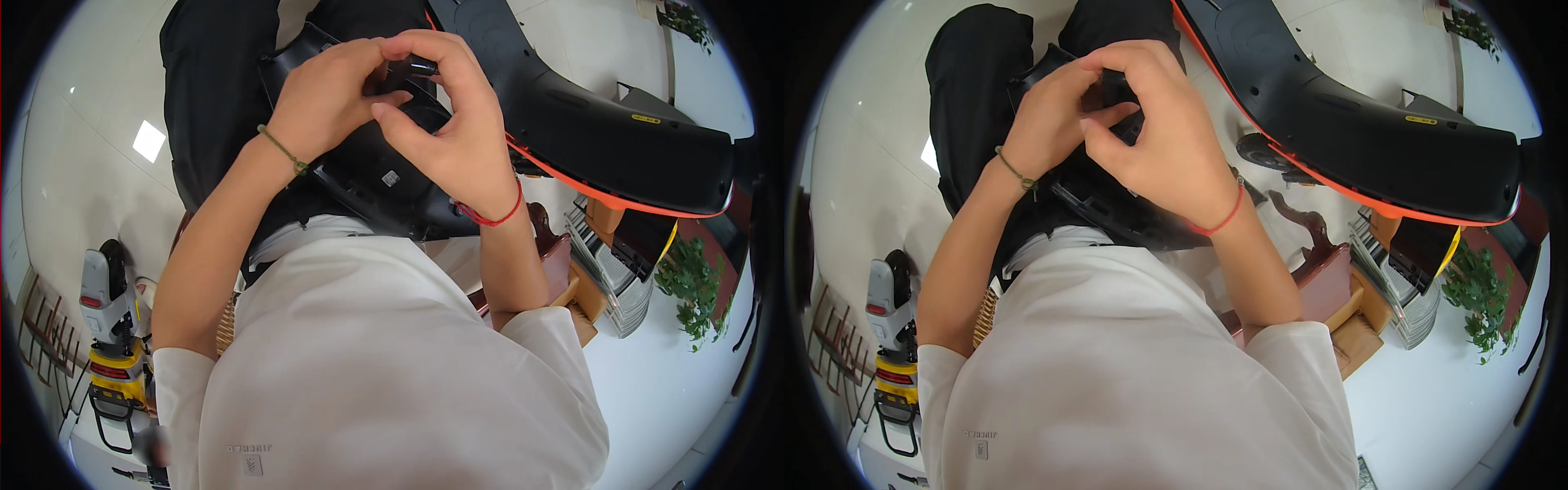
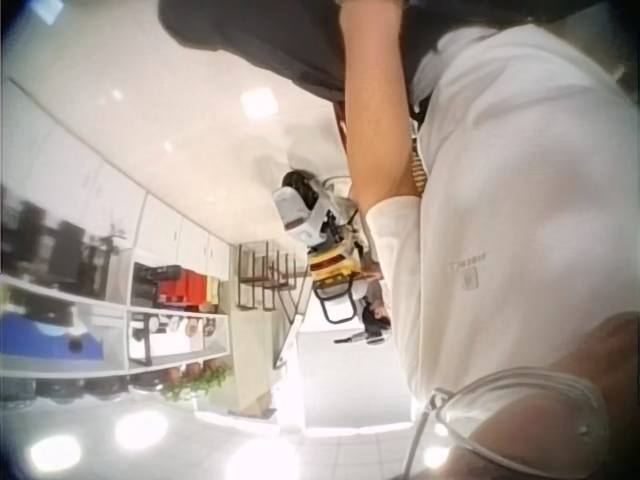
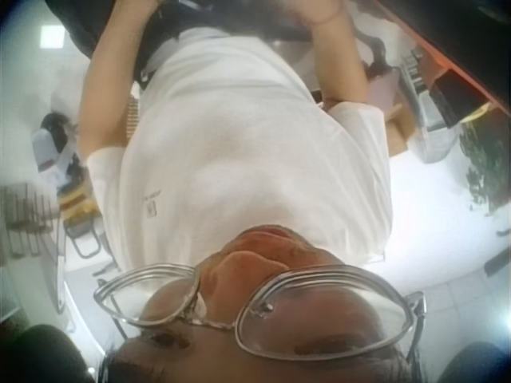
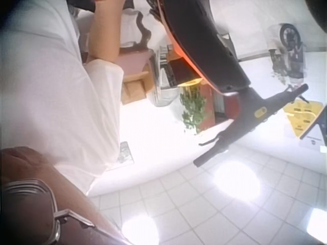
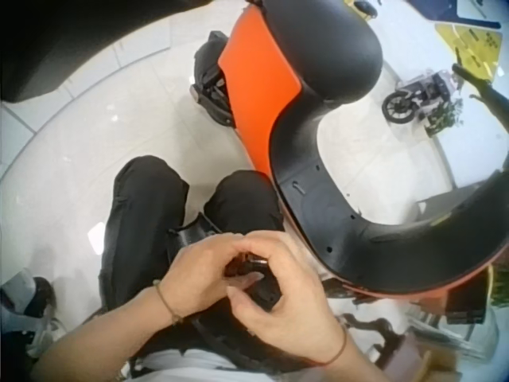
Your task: Assembling and securing internal components of a scooter's instrument panel housing using a screwdriver.
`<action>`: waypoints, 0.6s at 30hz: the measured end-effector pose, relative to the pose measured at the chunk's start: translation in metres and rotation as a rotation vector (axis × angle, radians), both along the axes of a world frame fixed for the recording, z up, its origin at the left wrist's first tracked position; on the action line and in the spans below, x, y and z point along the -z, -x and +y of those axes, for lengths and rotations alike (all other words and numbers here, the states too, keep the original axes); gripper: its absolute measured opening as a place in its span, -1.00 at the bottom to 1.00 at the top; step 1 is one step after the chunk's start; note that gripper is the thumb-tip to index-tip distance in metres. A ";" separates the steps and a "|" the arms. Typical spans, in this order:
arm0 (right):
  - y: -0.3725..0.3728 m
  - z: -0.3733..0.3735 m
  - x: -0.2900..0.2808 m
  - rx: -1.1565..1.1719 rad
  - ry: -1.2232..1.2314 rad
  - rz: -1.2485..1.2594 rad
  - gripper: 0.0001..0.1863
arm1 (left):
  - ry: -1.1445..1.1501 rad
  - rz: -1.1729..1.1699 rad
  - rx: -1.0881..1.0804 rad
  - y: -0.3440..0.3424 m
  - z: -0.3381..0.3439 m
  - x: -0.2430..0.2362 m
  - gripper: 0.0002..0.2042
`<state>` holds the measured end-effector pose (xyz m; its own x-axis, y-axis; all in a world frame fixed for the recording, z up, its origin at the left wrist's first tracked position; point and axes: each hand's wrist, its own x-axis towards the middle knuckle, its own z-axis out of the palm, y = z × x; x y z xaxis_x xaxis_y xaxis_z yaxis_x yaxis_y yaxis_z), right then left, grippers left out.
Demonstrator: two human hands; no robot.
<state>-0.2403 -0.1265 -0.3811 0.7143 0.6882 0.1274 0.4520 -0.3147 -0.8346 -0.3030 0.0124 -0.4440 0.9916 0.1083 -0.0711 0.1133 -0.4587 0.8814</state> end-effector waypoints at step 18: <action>-0.001 -0.002 0.009 0.101 -0.133 0.236 -0.76 | 0.303 -0.013 0.081 0.003 -0.001 0.016 -0.65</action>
<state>-0.2391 -0.1281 -0.3900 0.7988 0.6007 0.0334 0.2122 -0.2293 -0.9500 -0.3058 0.0118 -0.4603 0.9971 0.0047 -0.0756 0.0752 -0.1823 0.9804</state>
